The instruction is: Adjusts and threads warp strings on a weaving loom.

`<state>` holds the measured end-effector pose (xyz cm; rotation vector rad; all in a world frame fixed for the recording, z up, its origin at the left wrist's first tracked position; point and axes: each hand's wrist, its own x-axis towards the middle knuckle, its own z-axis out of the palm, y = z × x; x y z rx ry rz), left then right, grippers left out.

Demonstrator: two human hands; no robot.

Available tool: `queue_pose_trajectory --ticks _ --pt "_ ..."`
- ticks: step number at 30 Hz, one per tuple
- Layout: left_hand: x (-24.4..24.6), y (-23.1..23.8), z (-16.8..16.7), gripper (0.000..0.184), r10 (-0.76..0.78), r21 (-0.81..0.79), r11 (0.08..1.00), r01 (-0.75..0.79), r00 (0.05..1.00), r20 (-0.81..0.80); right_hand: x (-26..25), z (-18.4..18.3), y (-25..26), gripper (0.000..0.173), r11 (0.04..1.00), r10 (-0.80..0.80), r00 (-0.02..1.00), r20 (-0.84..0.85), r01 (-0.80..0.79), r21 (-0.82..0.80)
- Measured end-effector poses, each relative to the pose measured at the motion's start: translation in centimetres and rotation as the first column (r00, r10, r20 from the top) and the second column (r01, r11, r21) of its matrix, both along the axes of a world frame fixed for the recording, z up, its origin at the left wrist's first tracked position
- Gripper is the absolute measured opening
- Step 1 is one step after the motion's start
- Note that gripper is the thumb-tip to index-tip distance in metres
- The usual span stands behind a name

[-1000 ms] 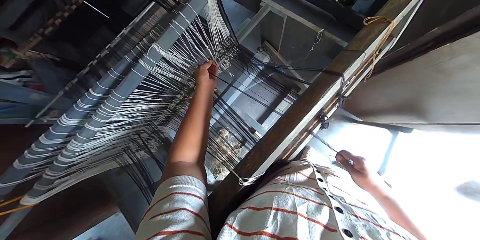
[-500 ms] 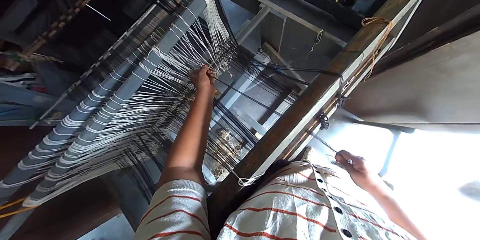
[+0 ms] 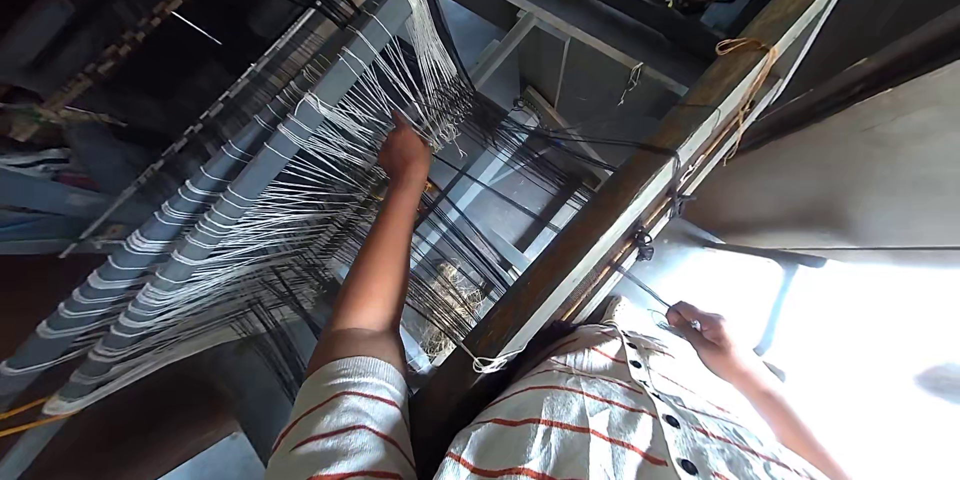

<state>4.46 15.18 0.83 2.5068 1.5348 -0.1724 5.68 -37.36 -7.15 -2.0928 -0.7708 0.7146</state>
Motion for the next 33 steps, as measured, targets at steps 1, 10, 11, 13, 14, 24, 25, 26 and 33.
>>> queue_pose_trajectory --ticks 1,10,11,13,14,24,25,26,33 --pt "0.4 -0.2 0.3 0.069 -0.025 0.037 0.999 0.027 0.997 -0.069 0.1 -0.1 -0.1 0.027 1.0 0.005 1.0 0.005 -0.005 0.006" --pt "1.3 0.6 -1.8 0.052 -0.381 0.222 0.895 0.387 0.922 -0.071 0.0 -0.2 0.1 0.027 1.0 0.002 1.0 0.006 -0.002 0.004" --pt "1.5 0.6 -2.0 0.05 -0.402 0.21 0.889 0.407 0.913 -0.067 0.0 -0.3 0.1 0.028 1.0 0.003 1.0 0.012 -0.004 0.007" --pt "1.8 0.7 -2.3 0.052 -0.415 0.16 0.896 0.415 0.909 -0.031 0.0 -0.4 0.0 0.028 1.0 0.007 1.0 0.015 -0.008 0.011" --pt "2.0 0.7 -2.1 0.06 -0.4 0.106 0.911 0.4 0.916 -0.02 0.0 -0.5 0.0 0.029 1.0 0.01 1.0 0.017 -0.01 0.011" --pt "3.1 3.1 -4.0 0.042 0.32 -0.405 0.913 -0.04 0.685 0.654 0.3 -0.4 0.0 0.028 1.0 0.004 1.0 -0.009 -0.004 0.002" --pt "3.3 3.1 -4.0 0.04 0.376 -0.429 0.9 -0.079 0.638 0.671 0.3 -0.4 0.0 0.028 1.0 0.003 1.0 -0.011 -0.003 0.002" --pt "3.4 3.1 -3.9 0.038 0.394 -0.423 0.9 -0.109 0.62 0.678 0.3 -0.3 0.1 0.028 1.0 0.004 1.0 -0.012 -0.004 0.0" --pt "4.1 1.3 -3.5 0.029 0.445 -0.414 0.895 -0.17 0.419 0.791 0.4 -0.3 0.0 0.028 1.0 0.01 1.0 0.013 -0.01 0.021"
